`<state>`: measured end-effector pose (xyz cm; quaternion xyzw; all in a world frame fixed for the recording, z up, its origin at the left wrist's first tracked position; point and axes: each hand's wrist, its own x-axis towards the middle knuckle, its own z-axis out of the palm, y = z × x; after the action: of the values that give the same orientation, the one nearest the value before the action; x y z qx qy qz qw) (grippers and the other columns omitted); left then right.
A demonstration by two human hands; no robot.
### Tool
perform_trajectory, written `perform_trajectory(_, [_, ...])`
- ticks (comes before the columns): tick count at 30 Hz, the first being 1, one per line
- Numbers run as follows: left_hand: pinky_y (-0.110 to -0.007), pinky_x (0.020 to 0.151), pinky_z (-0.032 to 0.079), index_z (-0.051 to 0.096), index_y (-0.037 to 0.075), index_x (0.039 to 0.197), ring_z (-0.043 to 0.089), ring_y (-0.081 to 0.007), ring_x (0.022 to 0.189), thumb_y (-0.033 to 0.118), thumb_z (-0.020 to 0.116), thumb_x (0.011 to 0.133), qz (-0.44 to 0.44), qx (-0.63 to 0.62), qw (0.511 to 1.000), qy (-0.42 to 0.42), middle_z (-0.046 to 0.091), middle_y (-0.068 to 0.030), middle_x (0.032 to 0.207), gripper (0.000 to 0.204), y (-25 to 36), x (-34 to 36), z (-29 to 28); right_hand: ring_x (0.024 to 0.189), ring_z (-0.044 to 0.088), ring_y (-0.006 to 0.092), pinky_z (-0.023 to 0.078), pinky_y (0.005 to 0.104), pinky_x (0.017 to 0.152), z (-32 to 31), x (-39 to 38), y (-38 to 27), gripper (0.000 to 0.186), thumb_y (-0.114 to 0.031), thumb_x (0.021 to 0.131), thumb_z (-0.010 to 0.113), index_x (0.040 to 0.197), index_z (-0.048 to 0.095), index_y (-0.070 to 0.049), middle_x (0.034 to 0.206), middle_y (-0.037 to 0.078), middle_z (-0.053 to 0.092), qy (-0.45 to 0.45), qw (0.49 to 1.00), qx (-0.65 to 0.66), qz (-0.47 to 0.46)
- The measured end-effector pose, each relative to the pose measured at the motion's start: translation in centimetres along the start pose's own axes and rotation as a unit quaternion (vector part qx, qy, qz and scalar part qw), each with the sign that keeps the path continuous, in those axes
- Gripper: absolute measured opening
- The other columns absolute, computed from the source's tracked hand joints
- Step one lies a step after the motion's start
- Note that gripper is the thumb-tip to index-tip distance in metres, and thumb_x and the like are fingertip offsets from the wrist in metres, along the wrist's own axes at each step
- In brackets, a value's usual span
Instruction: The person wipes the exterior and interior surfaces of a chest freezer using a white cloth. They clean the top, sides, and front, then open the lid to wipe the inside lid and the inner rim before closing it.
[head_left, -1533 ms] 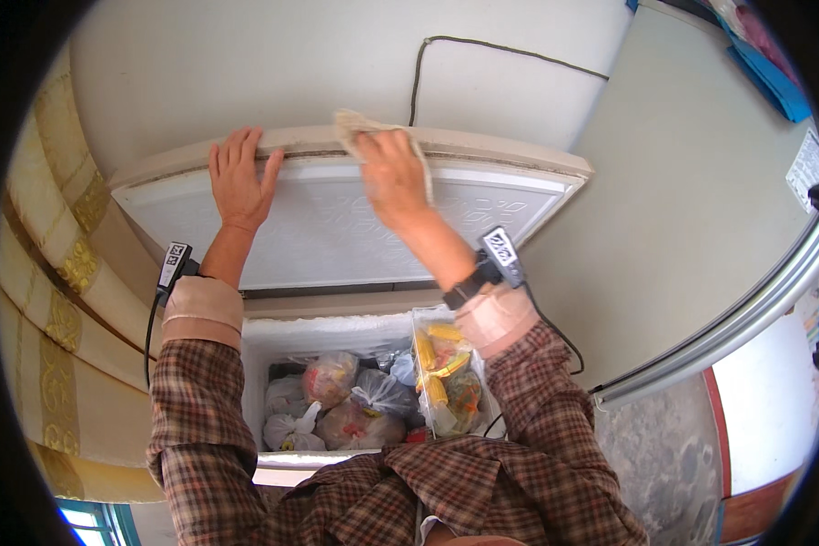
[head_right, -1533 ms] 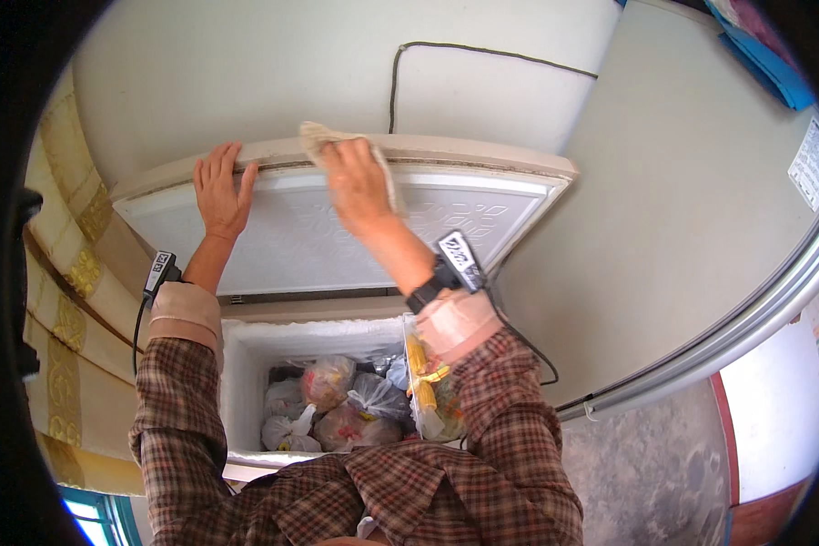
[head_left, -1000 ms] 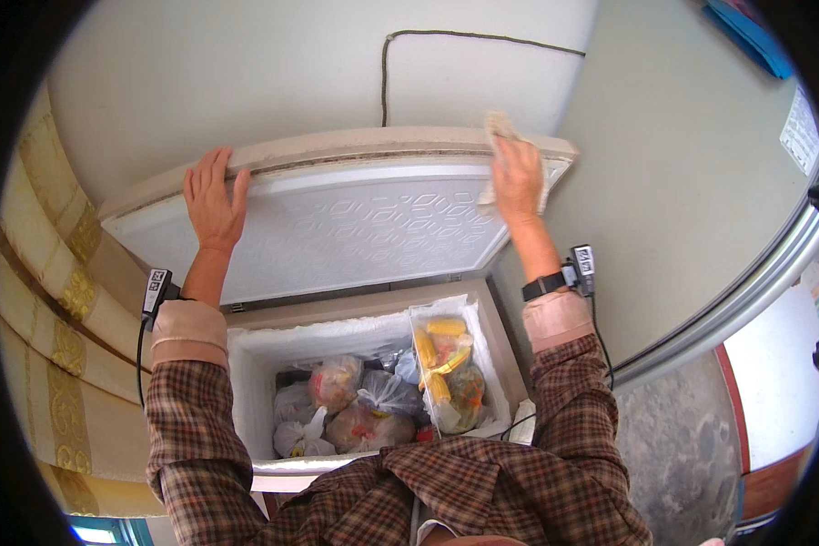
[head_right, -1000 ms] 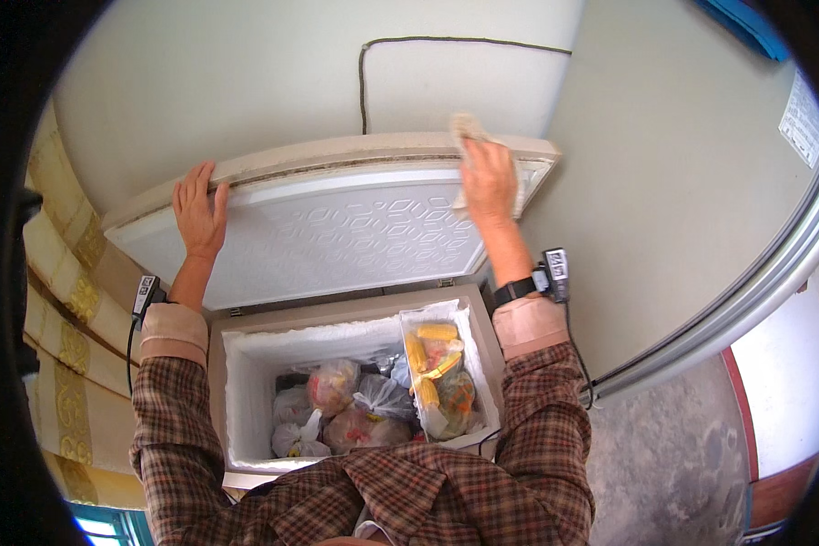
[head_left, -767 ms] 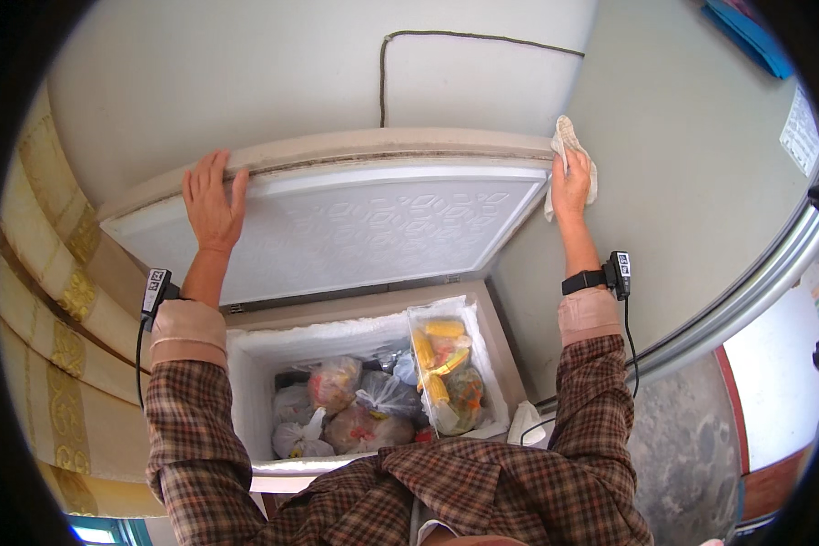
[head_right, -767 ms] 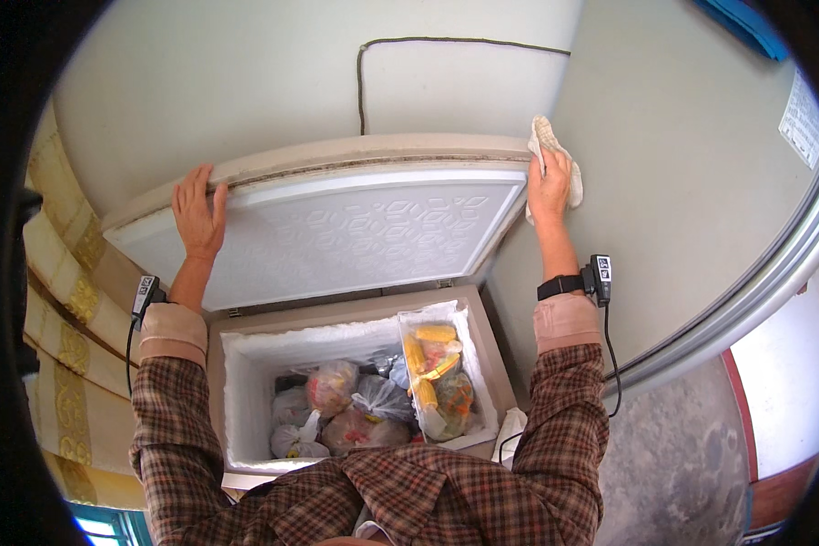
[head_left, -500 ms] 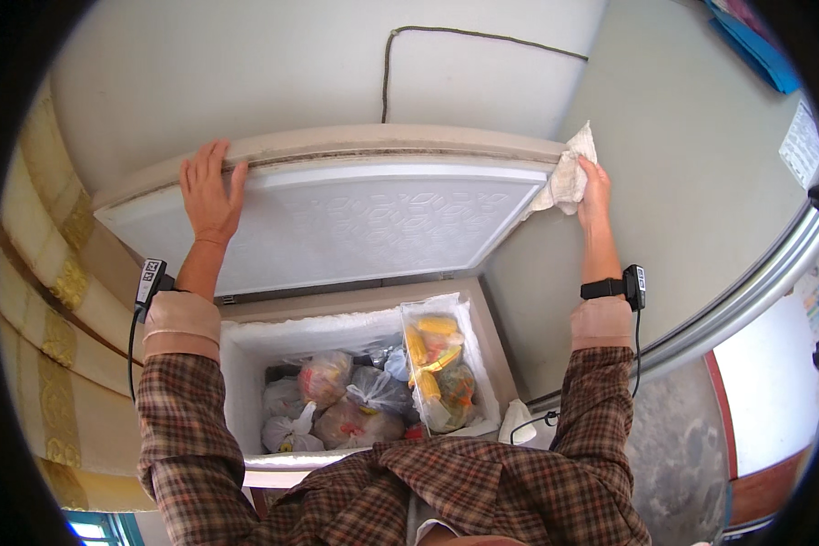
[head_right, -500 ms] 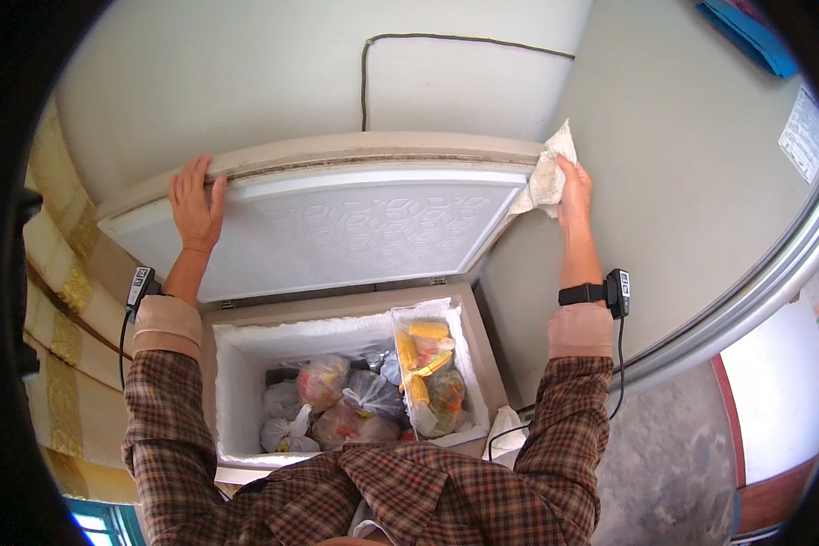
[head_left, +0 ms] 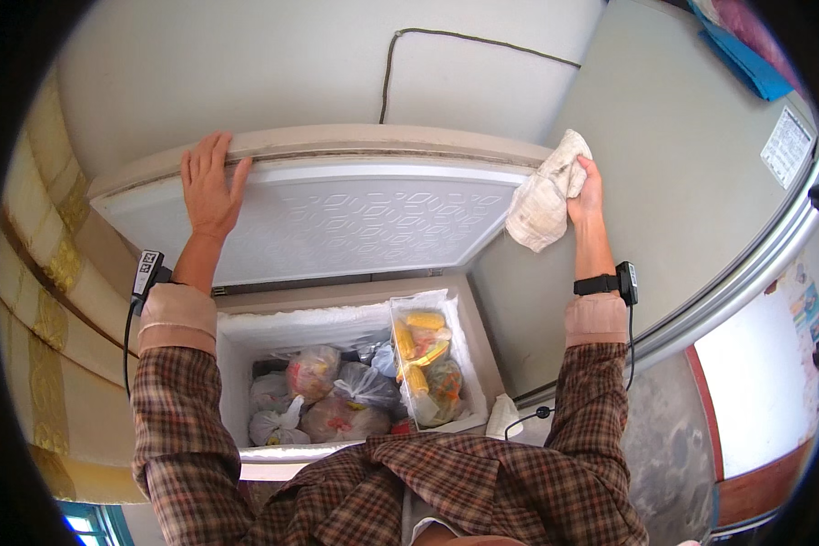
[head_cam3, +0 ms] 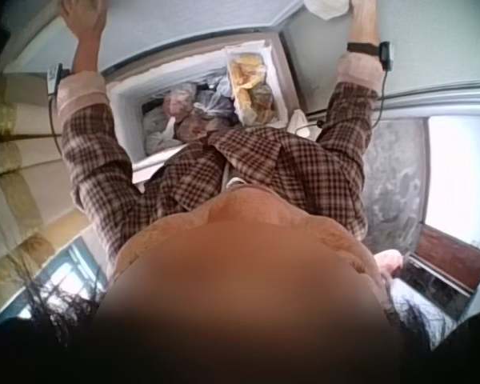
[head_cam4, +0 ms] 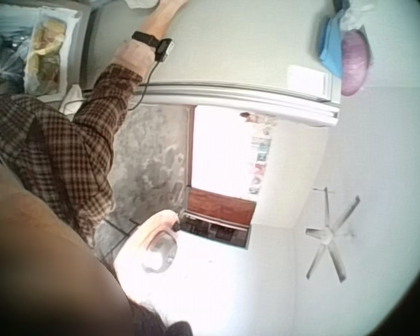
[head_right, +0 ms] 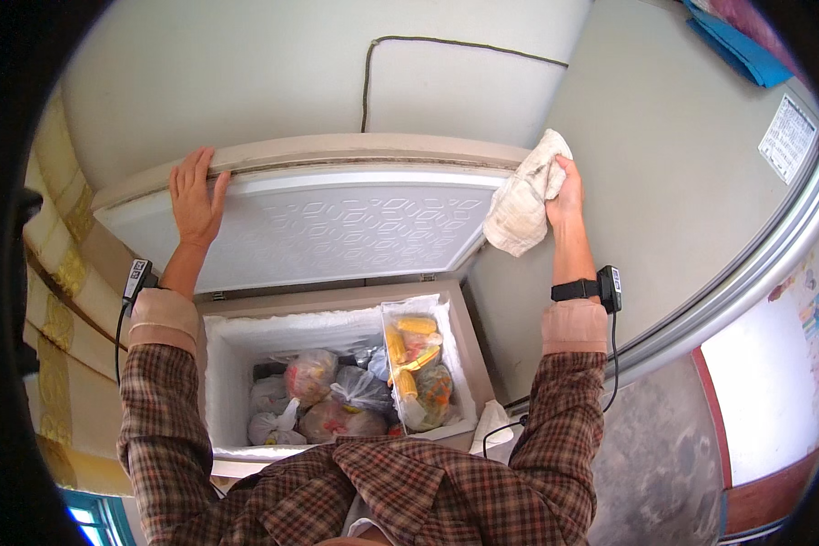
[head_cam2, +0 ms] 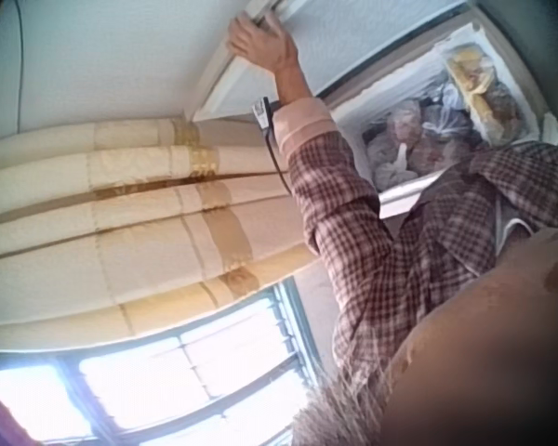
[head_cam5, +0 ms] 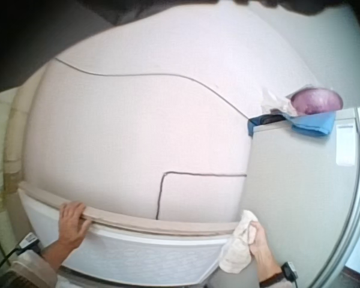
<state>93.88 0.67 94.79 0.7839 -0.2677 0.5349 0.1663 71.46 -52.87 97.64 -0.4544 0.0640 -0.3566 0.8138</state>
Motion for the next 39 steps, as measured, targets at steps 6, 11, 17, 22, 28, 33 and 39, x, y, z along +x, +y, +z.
perform_trajectory(6, [-0.046,0.113,0.022,0.05,0.009,0.132,0.041,-0.0261,0.129,0.04,0.055,0.092,0.001,0.011,1.0,0.004,0.05,-0.009,0.135,0.05,-0.2,0.0,0.2,0.093,0.063,0.0233,0.051,0.0368,0.085,0.9,-0.8,-1.0,0.031,-0.02,0.091,0.052,0.113,0.057,0.002,0.103,0.011,0.064,0.099,0.981,-0.098,-0.138])
perform_trajectory(11, [-0.046,0.113,0.021,0.05,0.01,0.132,0.041,-0.0258,0.129,0.04,0.055,0.092,0.0,0.016,1.0,0.003,0.05,-0.0087,0.135,0.05,-0.1,0.1,0.1,0.081,0.062,0.0203,0.05,0.0332,0.078,0.9,-2.0,-0.8,0.027,-0.021,0.093,0.051,0.101,0.06,0.004,0.096,0.01,0.064,0.153,0.858,-0.342,-0.352])
perform_trajectory(17, [-0.046,0.113,0.022,0.05,0.01,0.131,0.041,-0.0257,0.128,0.039,0.055,0.092,0.0,0.012,1.0,0.006,0.05,-0.0086,0.135,0.049,0.0,0.2,0.1,0.121,0.051,0.0317,0.037,0.0365,0.103,0.5,-4.2,5.8,0.04,-0.018,0.092,0.051,0.126,0.053,0.003,0.126,0.022,0.056,0.034,0.745,-0.539,-0.392])
perform_trajectory(22, [-0.046,0.113,0.022,0.051,0.01,0.131,0.042,-0.0259,0.128,0.038,0.056,0.092,-0.009,0.015,1.0,0.006,0.05,-0.0085,0.134,0.048,-0.3,0.2,0.3,0.124,0.047,0.036,0.037,0.0379,0.104,-1.0,-4.4,5.6,0.047,-0.006,0.085,0.052,0.13,0.049,0.002,0.13,0.02,0.052,-0.077,0.707,-0.549,-0.439])
perform_trajectory(28, [-0.046,0.113,0.021,0.051,0.01,0.131,0.041,-0.026,0.128,0.037,0.055,0.092,-0.004,0.02,1.0,0.012,0.05,-0.0082,0.134,0.048,-0.4,0.2,0.1,0.101,0.054,0.0349,0.049,0.0407,0.082,-1.3,-2.2,3.8,0.024,-0.006,0.084,0.06,0.109,0.059,-0.003,0.109,0.013,0.055,-0.033,0.596,-0.632,-0.494])
perform_trajectory(33, [-0.046,0.113,0.021,0.051,0.01,0.131,0.041,-0.026,0.128,0.038,0.055,0.092,-0.001,0.021,1.0,0.014,0.05,-0.0081,0.134,0.048,-0.2,0.2,0.0,0.097,0.055,0.031,0.05,0.0414,0.078,-1.2,-1.7,3.1,0.025,-0.015,0.081,0.07,0.103,0.061,-0.007,0.103,0.01,0.055,-0.032,0.479,-0.701,-0.527])
perform_trajectory(39, [-0.046,0.113,0.021,0.052,0.009,0.129,0.042,-0.0263,0.128,0.041,0.056,0.091,-0.002,0.025,0.999,0.024,0.051,-0.0092,0.133,0.049,0.5,0.4,0.0,0.094,0.056,0.0298,0.051,0.0394,0.075,-0.2,-1.8,3.1,0.025,-0.015,0.08,0.07,0.102,0.062,-0.007,0.1,0.01,0.056,-0.062,0.443,-0.7,-0.557])
